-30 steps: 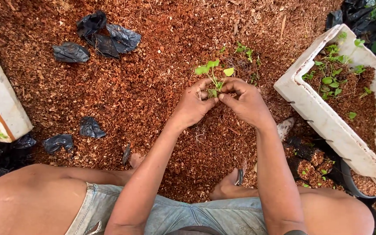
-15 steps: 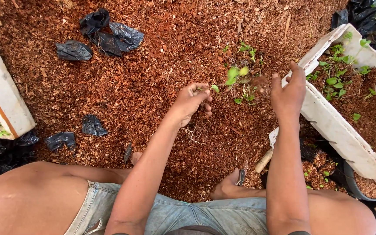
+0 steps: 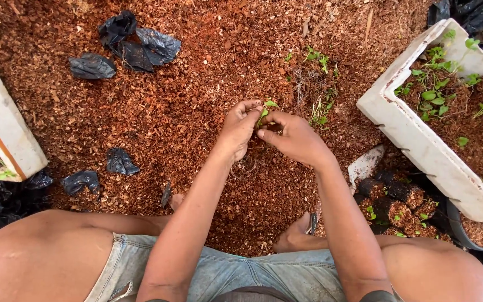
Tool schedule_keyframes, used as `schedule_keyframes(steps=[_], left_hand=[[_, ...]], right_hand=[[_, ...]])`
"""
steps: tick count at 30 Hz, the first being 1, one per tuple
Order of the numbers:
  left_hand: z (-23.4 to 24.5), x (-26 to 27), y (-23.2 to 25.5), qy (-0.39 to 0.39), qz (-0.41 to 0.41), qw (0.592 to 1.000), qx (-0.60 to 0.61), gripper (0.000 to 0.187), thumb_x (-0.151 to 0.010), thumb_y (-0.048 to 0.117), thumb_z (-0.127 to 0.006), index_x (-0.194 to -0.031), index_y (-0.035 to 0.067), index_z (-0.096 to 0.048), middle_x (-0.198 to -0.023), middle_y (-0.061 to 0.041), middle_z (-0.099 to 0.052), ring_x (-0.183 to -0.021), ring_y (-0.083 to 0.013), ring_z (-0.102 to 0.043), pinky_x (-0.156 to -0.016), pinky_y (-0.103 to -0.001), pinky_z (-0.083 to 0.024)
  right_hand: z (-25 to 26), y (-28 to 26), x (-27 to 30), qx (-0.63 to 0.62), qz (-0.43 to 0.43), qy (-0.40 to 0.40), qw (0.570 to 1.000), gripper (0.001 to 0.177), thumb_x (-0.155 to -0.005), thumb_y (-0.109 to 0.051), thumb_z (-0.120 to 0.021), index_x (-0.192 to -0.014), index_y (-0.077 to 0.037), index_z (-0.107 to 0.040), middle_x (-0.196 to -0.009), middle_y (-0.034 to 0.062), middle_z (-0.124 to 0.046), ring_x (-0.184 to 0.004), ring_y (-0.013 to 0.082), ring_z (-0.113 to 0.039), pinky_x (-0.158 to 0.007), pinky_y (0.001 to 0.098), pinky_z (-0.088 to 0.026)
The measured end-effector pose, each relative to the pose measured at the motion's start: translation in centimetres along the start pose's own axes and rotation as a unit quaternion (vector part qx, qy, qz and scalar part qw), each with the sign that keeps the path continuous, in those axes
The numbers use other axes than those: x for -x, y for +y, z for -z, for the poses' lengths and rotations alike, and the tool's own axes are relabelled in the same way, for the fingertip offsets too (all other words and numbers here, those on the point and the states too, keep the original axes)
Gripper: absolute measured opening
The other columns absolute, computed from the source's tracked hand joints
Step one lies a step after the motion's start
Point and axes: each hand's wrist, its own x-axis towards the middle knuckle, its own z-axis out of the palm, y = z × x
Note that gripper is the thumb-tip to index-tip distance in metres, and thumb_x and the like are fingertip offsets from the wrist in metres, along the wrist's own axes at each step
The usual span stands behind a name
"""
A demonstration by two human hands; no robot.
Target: The person sits on the ground and plants small seedlings into black plastic bags filled with soil. They open the bags, place the seedlings inside, and cover the roots with soil using their hands.
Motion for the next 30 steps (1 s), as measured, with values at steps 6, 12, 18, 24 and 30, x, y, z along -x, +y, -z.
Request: schedule_keyframes(steps=[6,12,18,24,30], left_hand=[[0.0,-0.6,-0.7,-0.012,-0.012,1.000,0.002,0.042,-0.103,0.011,-0.059,-0.140,-0.005,-0.049,-0.122,-0.024,-0.059,-0.116,-0.0330,-0.060,-0.112,-0.052,-0.038],[-0.4,1.3,1.7,-0.011,-0.049,0.995,-0.091,0.037,-0.104,0.017,-0.055,-0.135,-0.004,-0.052,-0.129,-0.026,-0.054,-0.125,-0.0384,-0.055,-0.114,-0.055,-0.036],[0.4,1.8,2.7,-0.104,-0.059,0.970,-0.210,0.044,-0.093,0.014,-0.072,-0.132,-0.002,-0.058,-0.133,-0.028,-0.056,-0.114,-0.0337,-0.063,-0.111,-0.058,-0.042],[0.8,0.9,0.9,-0.110,-0.061,0.973,-0.192,0.032,-0.089,0.006,-0.074,-0.119,-0.003,-0.065,-0.113,-0.021,-0.062,-0.100,-0.0291,-0.062,-0.094,-0.044,-0.051],[2.8,-2.4,-3.1,-0.075,-0.078,0.987,-0.115,0.020,-0.091,0.001,-0.068,-0.111,0.001,-0.066,-0.104,-0.017,-0.061,-0.099,-0.0280,-0.061,-0.089,-0.042,-0.049]], right_hand=[[-1.3,2.5,-0.9,-0.027,0.027,0.059,0.998,0.010,-0.096,-0.006,-0.068,-0.103,0.002,-0.069,-0.107,0.0255,-0.070,-0.111,0.0449,-0.066,-0.106,0.0654,-0.041],[-0.6,7.5,-2.4,-0.128,-0.004,0.101,0.987,0.014,-0.101,-0.013,-0.067,-0.108,-0.001,-0.065,-0.101,0.0162,-0.063,-0.099,0.0289,-0.062,-0.088,0.0435,-0.056],[-0.3,8.5,-2.9,-0.225,-0.001,0.134,0.965,0.020,-0.100,-0.012,-0.069,-0.112,0.004,-0.064,-0.098,0.0154,-0.058,-0.096,0.0260,-0.060,-0.084,0.0386,-0.060],[-0.4,6.6,-2.4,-0.234,0.020,0.138,0.962,0.014,-0.099,-0.012,-0.071,-0.106,-0.001,-0.066,-0.097,0.0128,-0.058,-0.093,0.0256,-0.060,-0.081,0.0368,-0.054],[-0.5,8.1,-2.9,-0.226,0.032,0.118,0.966,0.020,-0.101,-0.012,-0.066,-0.119,-0.002,-0.066,-0.109,0.0170,-0.065,-0.101,0.0254,-0.061,-0.080,0.0342,-0.054]])
